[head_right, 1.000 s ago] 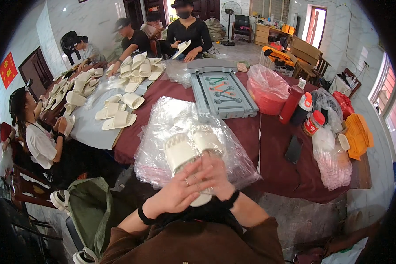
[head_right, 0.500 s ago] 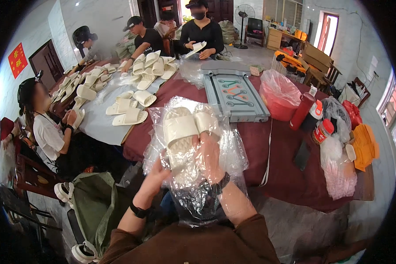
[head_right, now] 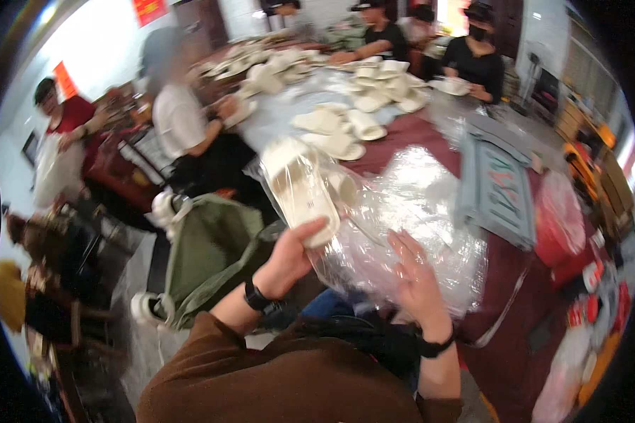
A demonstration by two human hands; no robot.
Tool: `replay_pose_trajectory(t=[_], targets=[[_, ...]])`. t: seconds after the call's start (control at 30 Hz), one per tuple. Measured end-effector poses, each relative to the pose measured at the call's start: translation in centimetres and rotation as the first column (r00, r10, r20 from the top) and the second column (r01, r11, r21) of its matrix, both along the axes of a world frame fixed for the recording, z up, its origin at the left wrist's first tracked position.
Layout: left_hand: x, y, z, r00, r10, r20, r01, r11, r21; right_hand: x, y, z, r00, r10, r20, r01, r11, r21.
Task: The worker packs pairs of white slippers into clear plastic bags and seals them.
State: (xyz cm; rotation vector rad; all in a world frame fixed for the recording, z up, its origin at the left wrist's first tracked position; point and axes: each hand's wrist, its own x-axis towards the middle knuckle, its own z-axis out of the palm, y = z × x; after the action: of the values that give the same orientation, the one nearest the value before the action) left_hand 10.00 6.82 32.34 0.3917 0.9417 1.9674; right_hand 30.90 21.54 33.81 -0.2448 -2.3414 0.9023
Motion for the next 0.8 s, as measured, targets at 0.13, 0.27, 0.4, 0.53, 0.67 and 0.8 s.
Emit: replay_pose_trajectory(t=[0.13, 0.27, 0.4, 0.53, 0.67, 0.8], targets=[[-8.2, -7.3, 5.5, 0.849, 0.345, -0.400, -0.287, 0.937, 0.199, 1.8, 0.5, -1.8, 0.991, -0.056, -0.123, 0.073, 0.987, 0.141], [-16.7, -16.0, 7.0, 0.677, 0.422, -0.603, -0.567, 0.822, -0.061, 1.9, 2.5, -2.7, 0.939, -0.291, -0.185, 0.313, 0.945, 0.100], [-23.7, -23.0, 0.0, 0.342, 0.038, -0.939, -0.888, 0.342, -0.309, 2.2, 4.0, -3.7, 0.902, -0.384, -0.197, 0.408, 0.908, 0.095], [-24.2, -28.2, -10.3, 0.307, -0.463, -0.832, -0.946, -0.049, -0.322, 2.9, 4.2, -4.9, 0.901, -0.415, -0.125, 0.423, 0.905, 0.049], [-23.8, -31.6, -20.2, 0.554, -0.577, -0.601, -0.791, -0.139, -0.596, 3.5, 4.4, -5.8, 0.923, -0.384, -0.036, 0.385, 0.921, 0.057], [-24.2, -31.9, -25.6, 0.640, -0.531, -0.555, -0.665, -0.023, -0.746, 3.7, 4.8, -7.1, 0.930, -0.365, 0.031, 0.361, 0.927, 0.104]])
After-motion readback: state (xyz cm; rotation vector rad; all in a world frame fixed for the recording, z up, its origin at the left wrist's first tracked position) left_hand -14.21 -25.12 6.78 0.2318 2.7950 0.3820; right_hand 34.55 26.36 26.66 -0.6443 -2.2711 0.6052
